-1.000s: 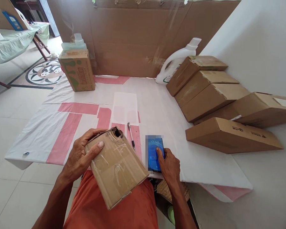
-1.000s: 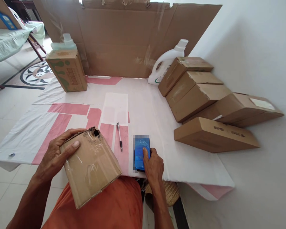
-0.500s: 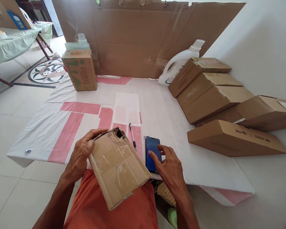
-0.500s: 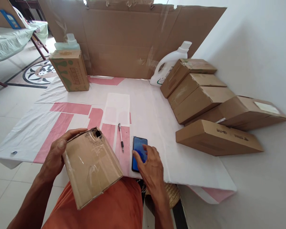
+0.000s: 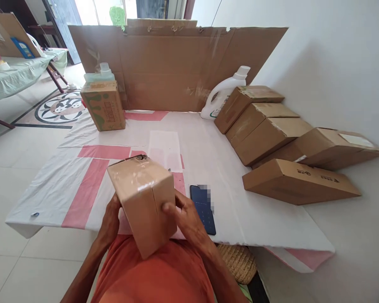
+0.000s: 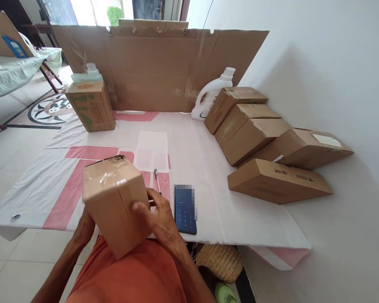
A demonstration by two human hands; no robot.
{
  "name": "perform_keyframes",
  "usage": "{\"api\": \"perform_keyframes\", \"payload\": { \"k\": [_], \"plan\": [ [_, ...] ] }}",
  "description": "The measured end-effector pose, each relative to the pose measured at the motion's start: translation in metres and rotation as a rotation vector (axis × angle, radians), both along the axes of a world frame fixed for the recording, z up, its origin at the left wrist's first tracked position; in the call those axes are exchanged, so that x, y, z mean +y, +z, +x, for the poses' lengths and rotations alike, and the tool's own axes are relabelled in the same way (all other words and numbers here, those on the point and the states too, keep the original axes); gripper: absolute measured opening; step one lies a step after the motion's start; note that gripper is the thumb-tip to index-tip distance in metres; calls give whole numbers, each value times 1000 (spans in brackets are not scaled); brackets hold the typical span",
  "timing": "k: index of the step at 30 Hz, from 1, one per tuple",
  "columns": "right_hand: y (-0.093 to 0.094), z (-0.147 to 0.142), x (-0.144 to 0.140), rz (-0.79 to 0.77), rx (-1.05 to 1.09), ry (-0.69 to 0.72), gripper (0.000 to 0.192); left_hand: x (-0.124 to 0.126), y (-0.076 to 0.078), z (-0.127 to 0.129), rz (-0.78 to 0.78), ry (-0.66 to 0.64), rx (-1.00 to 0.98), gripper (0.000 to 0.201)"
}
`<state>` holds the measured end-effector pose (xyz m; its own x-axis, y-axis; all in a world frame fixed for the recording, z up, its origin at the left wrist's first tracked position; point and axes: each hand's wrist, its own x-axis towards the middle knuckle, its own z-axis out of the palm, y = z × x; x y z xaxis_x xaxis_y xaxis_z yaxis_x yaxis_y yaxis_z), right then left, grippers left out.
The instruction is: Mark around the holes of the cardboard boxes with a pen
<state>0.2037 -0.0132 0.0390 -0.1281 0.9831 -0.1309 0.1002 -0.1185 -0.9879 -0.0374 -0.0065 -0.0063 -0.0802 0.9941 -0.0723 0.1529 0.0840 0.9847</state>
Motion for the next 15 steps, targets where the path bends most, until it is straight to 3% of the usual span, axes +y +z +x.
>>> {"api": "perform_keyframes", "payload": {
  "k": [3, 6, 11, 15],
  "plan": [
    [6, -1, 18, 49, 90, -4, 59, 4, 18, -8, 0, -67, 111, 71],
    [-6, -7, 32, 69, 83, -35, 60, 3, 25, -15, -33, -95, 194, 72],
    [-32, -13, 36, 43, 84, -82, 65, 2, 21, -20, -161, -58, 211, 76],
    [-33, -8, 25, 30, 123, -15, 60, 4, 17, -15, -189, -62, 147, 67]
  ]
}}
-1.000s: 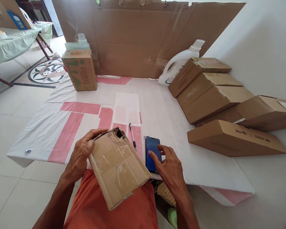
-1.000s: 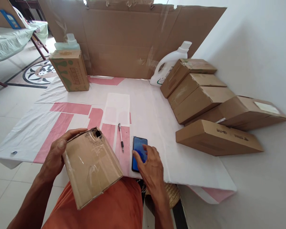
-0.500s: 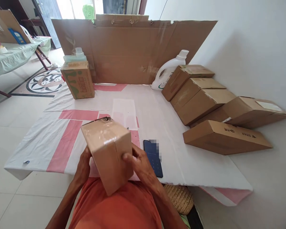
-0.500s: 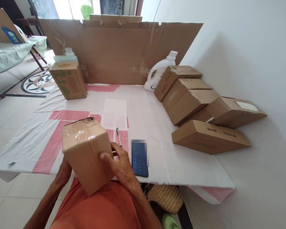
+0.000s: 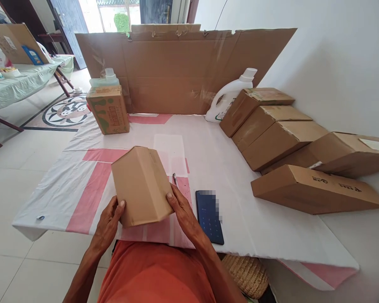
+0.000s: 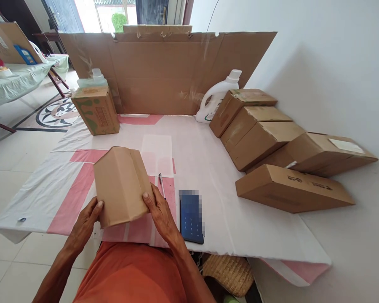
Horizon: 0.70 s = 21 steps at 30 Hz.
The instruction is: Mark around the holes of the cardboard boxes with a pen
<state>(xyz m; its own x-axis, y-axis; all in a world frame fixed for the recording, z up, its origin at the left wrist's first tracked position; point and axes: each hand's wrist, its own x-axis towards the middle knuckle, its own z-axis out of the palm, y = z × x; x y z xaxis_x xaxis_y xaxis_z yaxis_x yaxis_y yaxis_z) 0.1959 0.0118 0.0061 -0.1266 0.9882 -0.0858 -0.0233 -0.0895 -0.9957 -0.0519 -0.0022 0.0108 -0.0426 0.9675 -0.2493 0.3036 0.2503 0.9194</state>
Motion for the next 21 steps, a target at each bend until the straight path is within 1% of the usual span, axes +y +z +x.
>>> {"api": "perform_keyframes", "payload": {
  "k": [3, 5, 7, 9, 10, 12, 14, 16, 18, 21],
  "plan": [
    [2, 2, -6, -68, 55, 52, 73, 0, -1, 7, 6, 29, -47, 70],
    [1, 1, -6, -129, 95, 62, 81, 0, -3, 8, 25, 68, -71, 71],
    [1, -2, -3, -179, 136, 50, 93, 0, -7, 5, 54, 106, -97, 69],
    [0, -6, 2, -212, 182, 44, 106, 1, -14, -4, 81, 166, -92, 65],
    [1, -8, 5, -217, 207, 57, 109, 1, -18, -9, 91, 202, -76, 62],
    [3, -13, 12, -219, 262, 114, 109, 2, -25, -21, 102, 284, -29, 58],
    [9, -19, 19, -227, 302, 178, 106, 4, -27, -30, 112, 350, 0, 59],
    [15, -24, 25, -229, 317, 223, 106, 7, -19, -36, 125, 367, -9, 62],
    [21, -29, 30, -210, 322, 251, 105, 11, -4, -36, 151, 354, -48, 64],
    [28, -35, 38, -203, 337, 281, 103, 17, 22, -32, 171, 343, -156, 69]
  ]
}}
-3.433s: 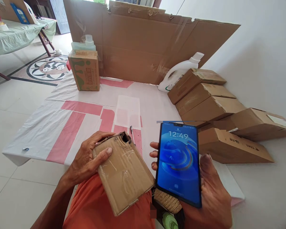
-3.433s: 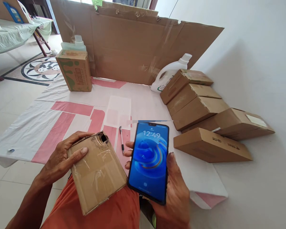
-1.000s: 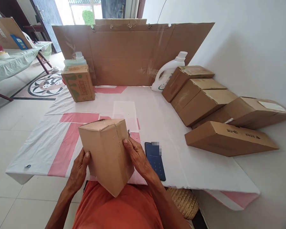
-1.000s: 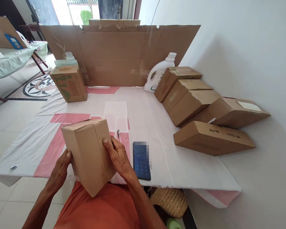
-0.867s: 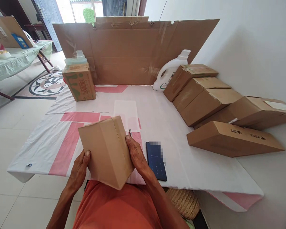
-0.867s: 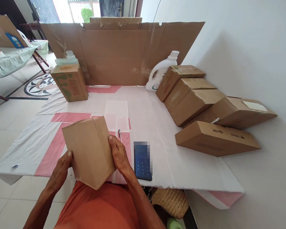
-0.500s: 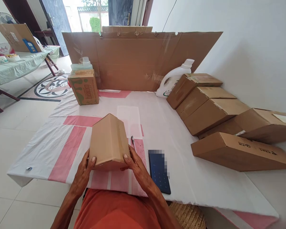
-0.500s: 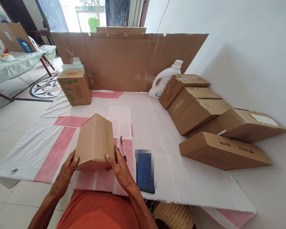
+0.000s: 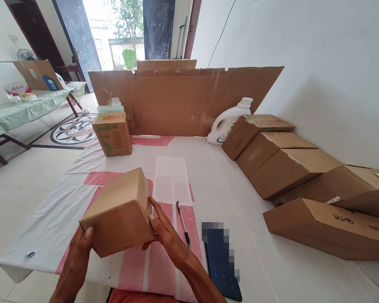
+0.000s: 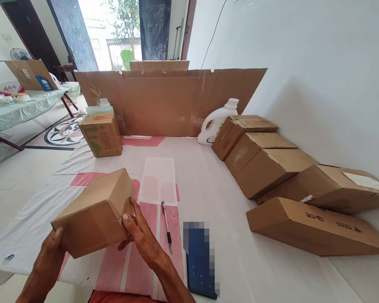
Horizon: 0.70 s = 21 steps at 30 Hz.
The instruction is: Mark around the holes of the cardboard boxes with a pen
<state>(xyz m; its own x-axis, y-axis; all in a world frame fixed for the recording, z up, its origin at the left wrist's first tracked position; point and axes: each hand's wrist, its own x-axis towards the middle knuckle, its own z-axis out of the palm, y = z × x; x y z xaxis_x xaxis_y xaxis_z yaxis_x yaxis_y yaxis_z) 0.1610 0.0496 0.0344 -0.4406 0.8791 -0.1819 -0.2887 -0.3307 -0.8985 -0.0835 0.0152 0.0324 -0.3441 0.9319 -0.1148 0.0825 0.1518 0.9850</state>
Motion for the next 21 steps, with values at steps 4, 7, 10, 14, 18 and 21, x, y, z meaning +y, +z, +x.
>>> {"api": "perform_keyframes", "payload": {
  "k": [4, 7, 10, 14, 18, 21],
  "plan": [
    [5, -3, 9, 5, 18, 12, 105, 9, 17, 4, -23, 15, 62, 76],
    [6, -4, 13, -1, 32, -5, 104, 17, 22, 7, -18, -18, 217, 80],
    [7, -5, 13, 16, 47, -28, 103, 24, 28, 15, 16, -43, 275, 76],
    [13, -5, 8, 109, -129, -95, 87, 25, 32, 23, -14, -75, 277, 76],
    [17, -5, -2, 139, -324, -115, 79, 13, 21, 16, -65, -46, 227, 79],
    [9, -5, -7, 133, -421, -96, 85, 4, 8, 3, -29, 18, 191, 80]
  ]
}}
